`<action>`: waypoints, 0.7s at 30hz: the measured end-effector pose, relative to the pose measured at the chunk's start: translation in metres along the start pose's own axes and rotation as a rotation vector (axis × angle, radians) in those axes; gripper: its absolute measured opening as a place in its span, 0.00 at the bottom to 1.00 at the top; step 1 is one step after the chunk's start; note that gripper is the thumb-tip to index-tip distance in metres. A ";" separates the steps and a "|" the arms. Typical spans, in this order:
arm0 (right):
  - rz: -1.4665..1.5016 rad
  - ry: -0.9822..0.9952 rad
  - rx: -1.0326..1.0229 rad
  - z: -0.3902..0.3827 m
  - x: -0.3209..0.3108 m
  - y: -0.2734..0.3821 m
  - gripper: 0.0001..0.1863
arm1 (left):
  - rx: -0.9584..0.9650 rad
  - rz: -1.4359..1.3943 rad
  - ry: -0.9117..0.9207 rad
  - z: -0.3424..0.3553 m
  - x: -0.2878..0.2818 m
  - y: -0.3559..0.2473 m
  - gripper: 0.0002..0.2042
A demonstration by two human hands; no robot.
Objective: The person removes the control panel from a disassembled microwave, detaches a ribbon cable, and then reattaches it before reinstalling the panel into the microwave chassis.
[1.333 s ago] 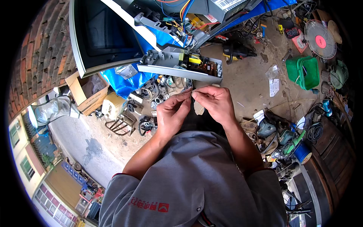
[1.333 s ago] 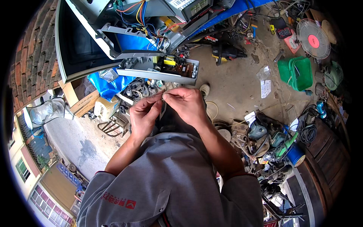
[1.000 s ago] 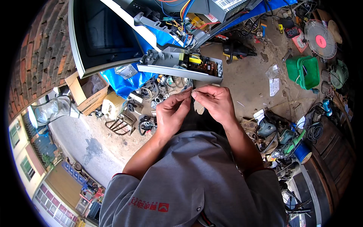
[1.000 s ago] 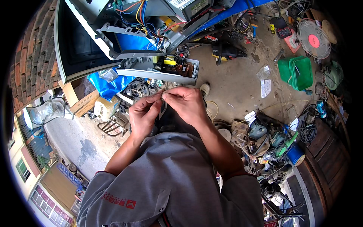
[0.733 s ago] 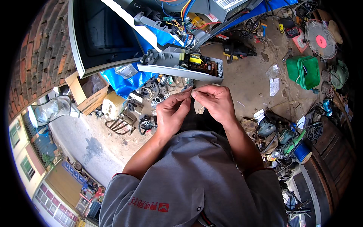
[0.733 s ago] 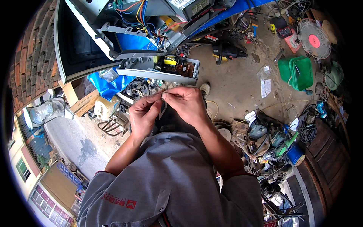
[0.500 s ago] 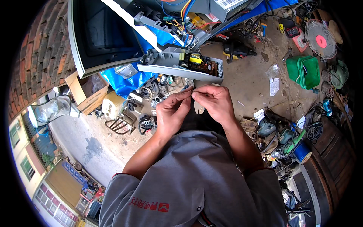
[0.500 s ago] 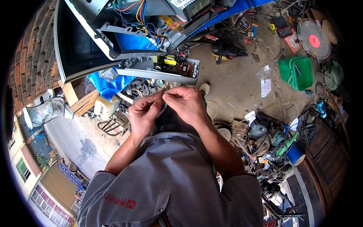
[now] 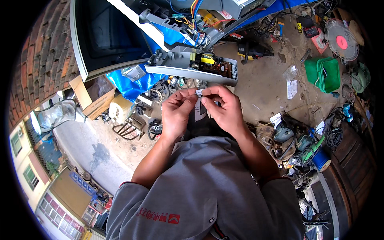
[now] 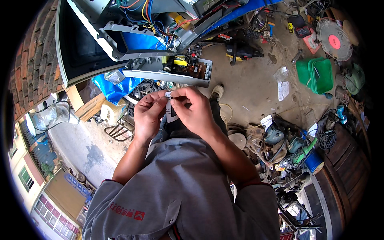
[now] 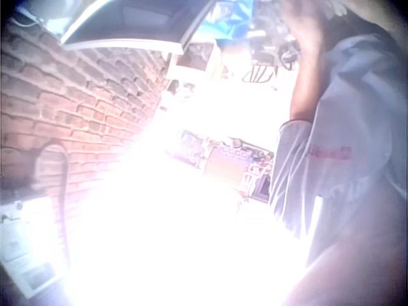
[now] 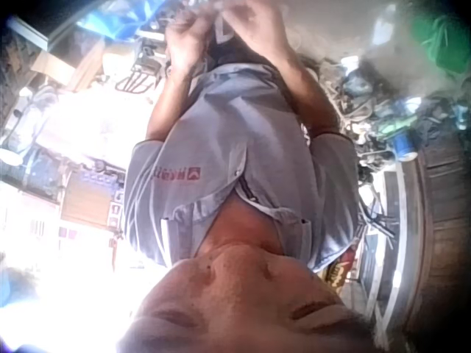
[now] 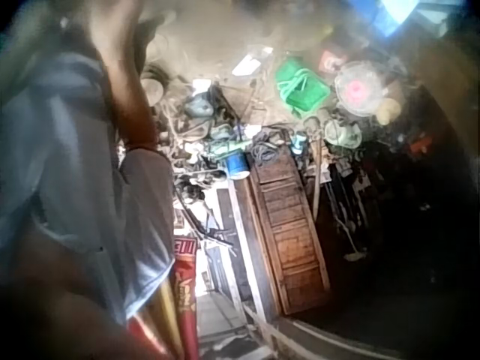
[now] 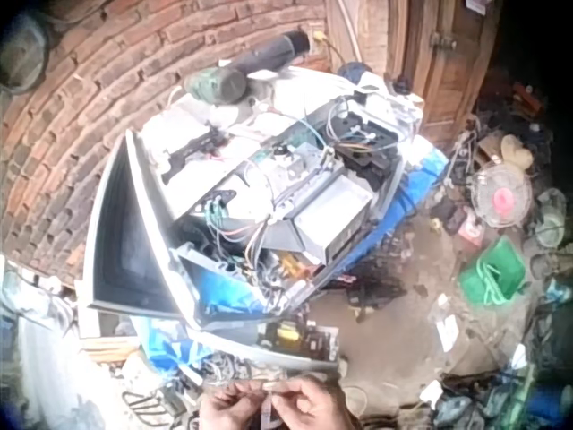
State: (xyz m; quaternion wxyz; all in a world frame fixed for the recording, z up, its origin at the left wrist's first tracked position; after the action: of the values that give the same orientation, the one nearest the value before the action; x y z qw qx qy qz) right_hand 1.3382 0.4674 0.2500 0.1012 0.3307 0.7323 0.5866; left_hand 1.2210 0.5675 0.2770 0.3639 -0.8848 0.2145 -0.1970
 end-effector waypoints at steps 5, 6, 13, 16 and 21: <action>-0.369 -0.026 -0.349 -0.012 0.001 0.013 0.15 | -0.042 -0.063 -0.048 0.002 0.002 -0.003 0.11; -0.392 -0.026 -0.370 -0.014 0.002 0.011 0.16 | -0.045 -0.068 -0.038 0.002 0.002 -0.002 0.11; -0.357 -0.128 -0.351 -0.008 0.002 0.010 0.11 | -0.088 -0.086 0.006 0.001 0.006 0.001 0.10; -0.356 -0.134 -0.379 -0.007 0.000 0.004 0.08 | -0.086 -0.090 0.048 -0.001 0.007 0.002 0.10; -0.048 -0.097 -0.081 -0.008 -0.003 -0.002 0.06 | 0.017 0.166 0.085 -0.002 0.006 0.005 0.10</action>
State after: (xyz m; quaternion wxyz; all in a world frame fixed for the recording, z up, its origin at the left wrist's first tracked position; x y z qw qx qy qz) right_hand 1.3350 0.4592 0.2498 0.1641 0.3367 0.7100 0.5963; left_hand 1.2237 0.5599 0.2756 0.3770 -0.8518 0.3004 -0.2053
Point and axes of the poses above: each hand's wrist, its own z-axis towards the middle knuckle, its own x-axis out of the palm, y = z × x, the point moved 2 cm from there along z, towards the middle knuckle, and after that the axes turned 2 degrees about -x, right-handed, at the moved point
